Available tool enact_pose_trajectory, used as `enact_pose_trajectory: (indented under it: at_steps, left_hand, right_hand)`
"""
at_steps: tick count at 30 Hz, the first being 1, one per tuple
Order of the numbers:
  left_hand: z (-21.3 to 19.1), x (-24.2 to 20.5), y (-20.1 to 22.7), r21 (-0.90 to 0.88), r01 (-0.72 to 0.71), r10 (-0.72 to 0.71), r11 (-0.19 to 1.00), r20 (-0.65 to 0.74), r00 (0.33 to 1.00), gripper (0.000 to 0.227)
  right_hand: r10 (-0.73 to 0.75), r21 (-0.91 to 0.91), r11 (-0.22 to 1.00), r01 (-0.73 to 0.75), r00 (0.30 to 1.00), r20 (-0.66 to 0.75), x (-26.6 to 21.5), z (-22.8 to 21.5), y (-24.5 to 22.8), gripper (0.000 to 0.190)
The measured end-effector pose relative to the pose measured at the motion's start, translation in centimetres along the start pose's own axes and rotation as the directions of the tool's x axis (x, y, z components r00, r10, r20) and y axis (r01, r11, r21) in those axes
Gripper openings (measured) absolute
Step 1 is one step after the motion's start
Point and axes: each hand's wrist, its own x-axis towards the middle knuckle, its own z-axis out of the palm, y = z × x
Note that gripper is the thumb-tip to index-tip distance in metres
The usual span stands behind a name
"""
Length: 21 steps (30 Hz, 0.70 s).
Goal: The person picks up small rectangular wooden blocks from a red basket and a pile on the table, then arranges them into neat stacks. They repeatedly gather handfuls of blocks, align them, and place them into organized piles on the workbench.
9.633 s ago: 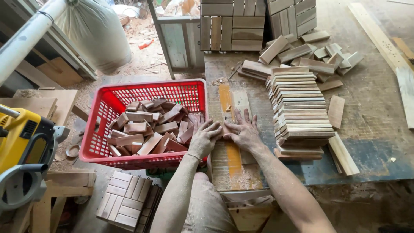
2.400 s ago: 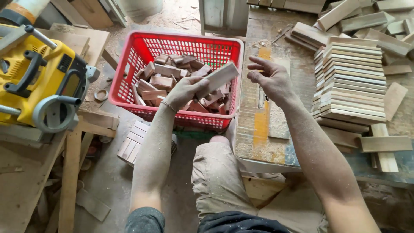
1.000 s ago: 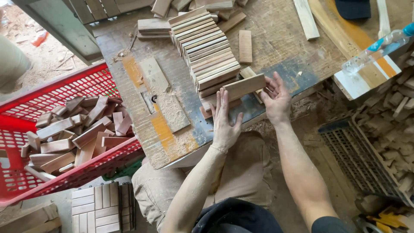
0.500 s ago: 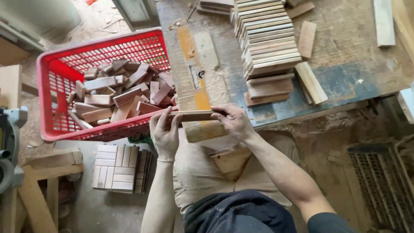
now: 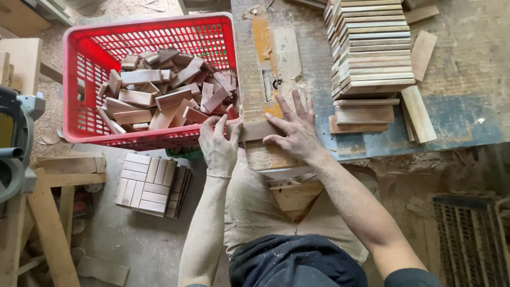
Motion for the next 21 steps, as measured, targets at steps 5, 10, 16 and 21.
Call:
enact_pose_trajectory:
  at_steps: [5,10,16,21]
  left_hand:
    - [0.8,0.9,2.0,-0.204,-0.338,0.380,0.919,0.226,0.897,0.039]
    - [3.2,3.2,1.0,-0.215,-0.410,0.454,0.887,0.237,0.859,0.040]
    - [6.9,6.3,-1.0,-0.187,-0.477,0.511,0.859,0.263,0.818,0.044]
    - [7.9,8.5,-1.3,-0.182,-0.445,0.481,0.877,0.343,0.807,0.045]
  right_hand:
    - [0.040,0.023,0.999,-0.042,0.997,0.061,1.1,0.3,1.5,0.069]
    - [0.089,0.027,0.995,-0.093,0.988,0.123,3.7,0.4,2.6,0.066]
    - [0.099,0.035,0.994,-0.107,0.980,0.172,7.5,0.7,4.5,0.072]
    - [0.109,0.045,0.992,-0.119,0.978,0.181,9.9,0.6,5.6,0.070]
